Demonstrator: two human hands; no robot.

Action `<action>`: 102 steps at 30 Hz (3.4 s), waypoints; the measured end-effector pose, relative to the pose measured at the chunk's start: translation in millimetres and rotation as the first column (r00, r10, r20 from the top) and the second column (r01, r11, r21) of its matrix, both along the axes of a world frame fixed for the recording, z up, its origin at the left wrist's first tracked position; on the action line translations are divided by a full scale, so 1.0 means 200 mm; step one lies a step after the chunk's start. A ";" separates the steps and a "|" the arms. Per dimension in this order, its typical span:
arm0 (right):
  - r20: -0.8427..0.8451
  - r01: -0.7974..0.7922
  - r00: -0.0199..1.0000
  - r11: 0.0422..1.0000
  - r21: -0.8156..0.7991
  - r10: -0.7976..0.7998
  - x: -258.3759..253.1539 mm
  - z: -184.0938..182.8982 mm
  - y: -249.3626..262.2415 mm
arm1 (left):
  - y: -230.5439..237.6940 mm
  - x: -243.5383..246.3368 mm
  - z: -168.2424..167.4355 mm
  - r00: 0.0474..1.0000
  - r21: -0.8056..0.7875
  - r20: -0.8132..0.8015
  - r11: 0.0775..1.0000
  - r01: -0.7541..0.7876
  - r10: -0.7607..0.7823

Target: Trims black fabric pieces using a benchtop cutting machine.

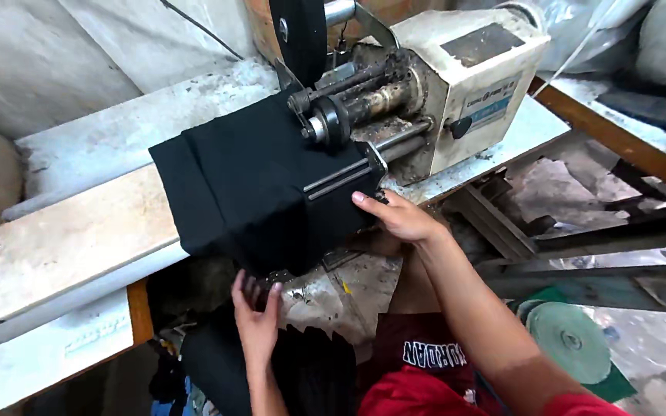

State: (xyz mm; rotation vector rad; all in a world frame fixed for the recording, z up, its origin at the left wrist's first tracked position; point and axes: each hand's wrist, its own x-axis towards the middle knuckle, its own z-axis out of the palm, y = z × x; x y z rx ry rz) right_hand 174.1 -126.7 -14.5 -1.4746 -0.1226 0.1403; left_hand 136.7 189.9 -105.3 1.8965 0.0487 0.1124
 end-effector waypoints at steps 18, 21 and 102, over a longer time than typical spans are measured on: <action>0.043 -0.088 0.995 0.984 -0.153 0.095 0.02 0.03 -0.06 | 0.03 0.14 0.39 0.929 -0.473 0.347 0.832 0.289 -0.125; 0.090 -0.001 0.996 0.983 -0.182 0.018 -0.01 0.03 -0.04 | -0.04 0.11 0.43 0.960 -0.324 0.266 0.930 0.171 -0.084; 0.047 -0.100 0.993 0.988 -0.114 0.106 0.02 0.03 -0.05 | -0.12 0.08 0.41 0.966 -0.395 0.223 0.894 0.211 -0.129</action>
